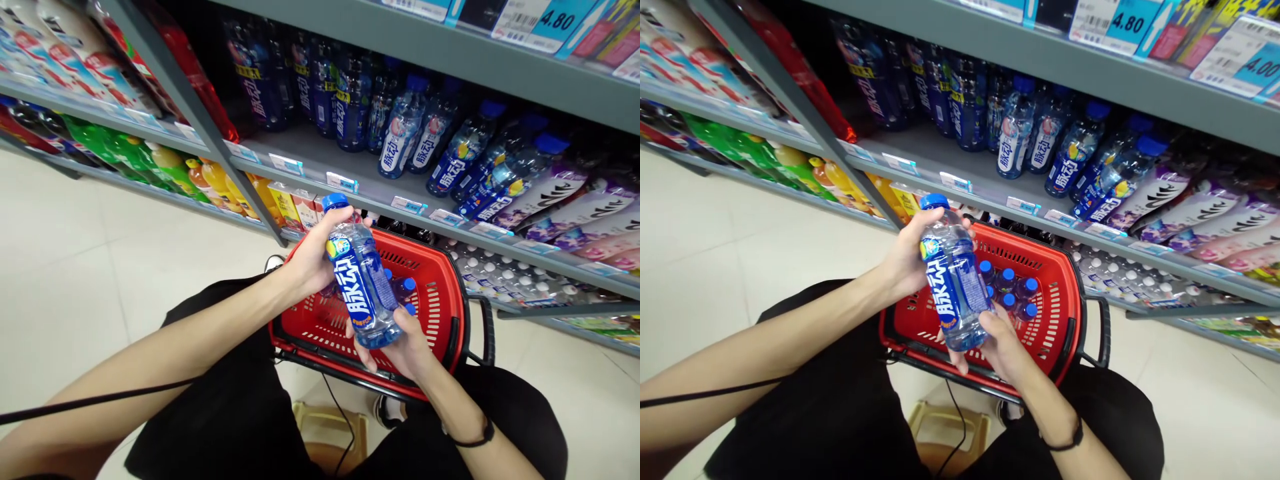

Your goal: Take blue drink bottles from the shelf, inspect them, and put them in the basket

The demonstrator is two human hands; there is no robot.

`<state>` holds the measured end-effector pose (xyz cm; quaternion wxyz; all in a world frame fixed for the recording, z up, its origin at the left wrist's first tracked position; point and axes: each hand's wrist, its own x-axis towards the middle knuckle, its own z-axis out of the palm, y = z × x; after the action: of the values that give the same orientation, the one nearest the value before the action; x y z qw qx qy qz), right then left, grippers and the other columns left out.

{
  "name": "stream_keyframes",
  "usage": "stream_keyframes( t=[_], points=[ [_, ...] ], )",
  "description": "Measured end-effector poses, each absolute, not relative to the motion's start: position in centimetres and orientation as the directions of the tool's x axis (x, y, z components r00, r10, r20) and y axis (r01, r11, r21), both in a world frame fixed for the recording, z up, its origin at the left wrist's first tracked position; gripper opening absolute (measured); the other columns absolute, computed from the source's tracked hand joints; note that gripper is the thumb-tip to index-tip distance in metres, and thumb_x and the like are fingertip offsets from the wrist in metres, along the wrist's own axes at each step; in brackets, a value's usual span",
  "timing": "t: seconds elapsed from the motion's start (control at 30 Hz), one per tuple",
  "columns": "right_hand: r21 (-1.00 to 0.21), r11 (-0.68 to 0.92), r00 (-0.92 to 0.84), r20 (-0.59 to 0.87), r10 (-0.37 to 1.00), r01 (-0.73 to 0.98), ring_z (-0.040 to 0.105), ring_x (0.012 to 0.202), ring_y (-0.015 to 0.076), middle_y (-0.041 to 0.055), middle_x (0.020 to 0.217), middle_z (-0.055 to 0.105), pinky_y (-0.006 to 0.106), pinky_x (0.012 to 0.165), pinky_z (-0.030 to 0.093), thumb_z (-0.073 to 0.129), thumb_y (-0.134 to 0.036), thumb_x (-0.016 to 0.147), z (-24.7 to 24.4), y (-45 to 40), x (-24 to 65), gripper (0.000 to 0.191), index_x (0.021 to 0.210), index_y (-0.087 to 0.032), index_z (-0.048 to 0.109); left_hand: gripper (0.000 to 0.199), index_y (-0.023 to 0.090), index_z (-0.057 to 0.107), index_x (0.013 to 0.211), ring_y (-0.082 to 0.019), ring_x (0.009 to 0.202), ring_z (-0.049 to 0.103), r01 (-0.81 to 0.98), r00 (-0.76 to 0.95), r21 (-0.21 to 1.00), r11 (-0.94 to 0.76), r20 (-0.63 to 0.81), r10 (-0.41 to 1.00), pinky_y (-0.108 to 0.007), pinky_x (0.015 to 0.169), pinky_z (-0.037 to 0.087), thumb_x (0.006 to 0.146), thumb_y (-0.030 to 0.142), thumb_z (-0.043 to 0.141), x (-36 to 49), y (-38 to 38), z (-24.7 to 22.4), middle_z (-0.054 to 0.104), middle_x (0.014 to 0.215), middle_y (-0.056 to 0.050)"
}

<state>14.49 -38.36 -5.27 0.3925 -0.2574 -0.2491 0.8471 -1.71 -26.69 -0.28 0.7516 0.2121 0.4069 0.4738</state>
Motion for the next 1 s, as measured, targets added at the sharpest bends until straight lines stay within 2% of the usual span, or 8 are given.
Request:
stream_keyframes(
  t=[0.1,0.2,0.3,0.47,0.63,0.73,0.87,1.0],
  points=[
    [-0.731,-0.489,-0.444,-0.281,0.851,-0.476,0.059,0.051,0.0142,0.0031,0.079,0.072,0.025,0.043,0.049,0.078,-0.057,0.083,-5.5,-38.4,14.5,0.048,0.111,-0.021,0.064,0.03,0.019,0.069,0.091,-0.015,0.069,0.067,-0.545,0.205,0.687,0.481,-0.446,0.871,-0.03,0.072,0.057,0.078,0.044,0.079,-1.8,-26.6,-0.5,0.075,0.09,-0.002],
    [-0.786,-0.458,-0.326,-0.342,0.881,-0.414,0.056,0.049,0.0136,-0.0004,0.075,0.069,0.025,0.043,0.048,0.083,-0.053,0.081,-5.9,-38.8,14.2,0.054,0.121,-0.023,0.061,0.029,0.017,0.072,0.09,-0.013,0.063,0.063,-0.531,0.203,0.664,0.526,-0.504,0.84,-0.03,0.069,0.057,0.079,0.043,0.08,-1.8,-26.7,-1.0,0.073,0.081,-0.002],
    [-0.847,-0.42,-0.24,-0.355,0.903,-0.325,0.057,0.055,0.0138,0.0025,0.086,0.073,0.026,0.048,0.049,0.082,-0.048,0.083,-6.1,-39.0,14.0,0.055,0.127,-0.023,0.062,0.028,0.017,0.072,0.087,-0.014,0.062,0.061,-0.52,0.191,0.653,0.551,-0.541,0.819,-0.03,0.066,0.056,0.077,0.041,0.082,-1.8,-26.8,-1.3,0.072,0.079,-0.002],
    [-0.925,-0.33,-0.278,-0.272,0.921,-0.187,0.069,0.093,0.0232,0.0051,0.107,0.075,0.035,0.081,0.058,0.081,-0.04,0.085,-6.1,-39.0,14.2,0.055,0.133,-0.025,0.06,0.031,0.018,0.073,0.092,-0.014,0.062,0.062,-0.497,0.169,0.685,0.533,-0.526,0.833,-0.029,0.063,0.055,0.075,0.042,0.083,-1.8,-26.9,-1.3,0.073,0.082,-0.002],
    [-0.955,-0.28,-0.256,-0.248,0.934,-0.094,0.069,0.102,0.0253,0.0073,0.118,0.072,0.039,0.09,0.058,0.081,-0.042,0.084,-6.3,-38.9,14.2,0.066,0.141,-0.025,0.053,0.03,0.018,0.072,0.093,-0.014,0.064,0.063,-0.471,0.184,0.722,0.507,-0.482,0.857,-0.028,0.064,0.054,0.074,0.037,0.084,-1.9,-26.6,-1.2,0.072,0.079,-0.001],
    [-0.965,-0.263,-0.235,-0.258,0.937,0.011,0.069,0.099,0.0252,0.0079,0.117,0.073,0.04,0.091,0.058,0.082,-0.044,0.084,-5.9,-39.0,14.2,0.07,0.143,-0.024,0.05,0.029,0.018,0.072,0.093,-0.013,0.063,0.062,-0.479,0.196,0.707,0.52,-0.491,0.849,-0.027,0.063,0.053,0.074,0.036,0.084,-1.9,-26.4,-1.1,0.072,0.081,0.0],
    [-0.953,-0.263,-0.2,-0.289,0.936,0.147,0.069,0.086,0.0242,0.0075,0.109,0.074,0.04,0.082,0.059,0.083,-0.047,0.081,-5.0,-38.9,14.1,0.077,0.145,-0.023,0.047,0.026,0.018,0.071,0.091,-0.013,0.068,0.065,-0.505,0.186,0.704,0.499,-0.476,0.859,-0.028,0.068,0.055,0.075,0.034,0.082,-2.0,-26.3,-1.1,0.075,0.09,-0.002],
    [-0.947,-0.257,-0.195,-0.294,0.936,0.194,0.07,0.088,0.0252,0.0081,0.11,0.074,0.041,0.082,0.059,0.084,-0.044,0.08,-4.8,-38.7,14.3,0.08,0.147,-0.024,0.044,0.024,0.017,0.071,0.09,-0.016,0.075,0.068,-0.496,0.215,0.717,0.491,-0.446,0.869,-0.029,0.074,0.056,0.075,0.033,0.08,-2.1,-26.2,-1.0,0.075,0.089,-0.003]
  ],
)
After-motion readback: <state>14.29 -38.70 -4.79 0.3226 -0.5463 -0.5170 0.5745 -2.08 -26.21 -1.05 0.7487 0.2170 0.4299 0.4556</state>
